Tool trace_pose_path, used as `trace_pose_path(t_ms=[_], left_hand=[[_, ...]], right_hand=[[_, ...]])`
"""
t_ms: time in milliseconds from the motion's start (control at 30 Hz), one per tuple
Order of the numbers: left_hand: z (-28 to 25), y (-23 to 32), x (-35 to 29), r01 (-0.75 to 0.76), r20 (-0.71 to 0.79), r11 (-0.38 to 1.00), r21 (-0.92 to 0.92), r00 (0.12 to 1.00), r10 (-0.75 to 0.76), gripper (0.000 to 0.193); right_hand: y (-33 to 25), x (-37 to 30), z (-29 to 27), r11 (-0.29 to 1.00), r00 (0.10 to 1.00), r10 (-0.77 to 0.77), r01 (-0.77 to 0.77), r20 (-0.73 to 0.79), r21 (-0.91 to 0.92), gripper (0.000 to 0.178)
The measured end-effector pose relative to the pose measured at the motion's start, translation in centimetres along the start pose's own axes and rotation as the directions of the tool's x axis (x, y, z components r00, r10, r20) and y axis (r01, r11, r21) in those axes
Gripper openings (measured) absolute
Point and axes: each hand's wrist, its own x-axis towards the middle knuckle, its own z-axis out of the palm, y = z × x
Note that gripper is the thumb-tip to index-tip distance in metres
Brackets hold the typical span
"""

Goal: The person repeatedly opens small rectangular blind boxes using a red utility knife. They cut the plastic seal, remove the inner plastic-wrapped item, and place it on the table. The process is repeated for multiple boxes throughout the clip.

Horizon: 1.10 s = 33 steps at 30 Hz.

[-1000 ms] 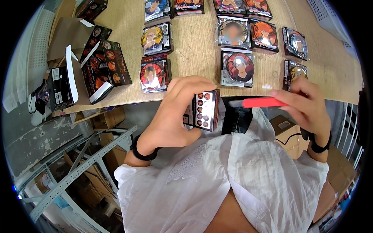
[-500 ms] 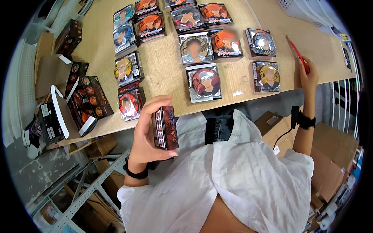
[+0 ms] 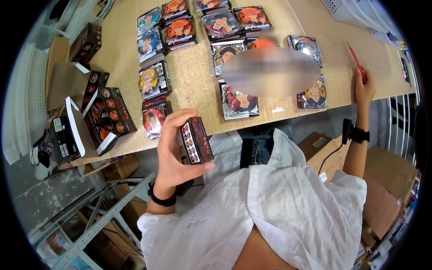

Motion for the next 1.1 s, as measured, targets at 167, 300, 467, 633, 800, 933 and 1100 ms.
trace_pose_path(t_ms=[167,300,467,633,800,933,1100], left_hand=[[0.7,0.3,0.0,0.05,-0.063,0.995,-0.086,0.996,-0.056,0.078],[0.4,0.3,0.0,-0.023,-0.066,0.995,0.099,0.997,0.03,0.077],[0.7,0.7,0.7,-0.139,-0.066,0.952,0.274,0.985,0.162,0.075],[0.9,1.6,0.3,-0.179,-0.019,0.836,0.518,0.975,0.221,0.077],[2.3,2.2,0.9,-0.279,0.021,0.7,0.657,0.935,0.353,0.072],[2.9,2.1,0.7,-0.328,0.039,0.634,0.7,0.905,0.425,0.068],[2.9,1.7,0.6,-0.37,0.067,0.608,0.703,0.885,0.461,0.067]], right_hand=[[0.6,0.9,0.2,0.983,0.999,-0.007,0.014,0.037,-0.185,0.027],[1.7,1.5,0.6,0.97,0.993,-0.108,0.115,0.048,-0.214,0.027],[-5.7,-0.1,-2.3,0.889,0.881,-0.445,0.412,-0.161,-0.201,0.018],[-20.5,-6.3,-4.0,0.733,0.88,-0.473,0.367,0.041,0.573,0.021],[-28.9,-10.6,-1.5,0.478,0.653,-0.577,-0.216,0.49,0.851,0.049],[-31.4,-11.5,-0.5,0.371,0.478,-0.666,-0.453,0.572,0.811,0.061],[-32.0,-11.1,-0.9,0.443,0.36,-0.641,-0.547,0.677,0.71,0.062]])
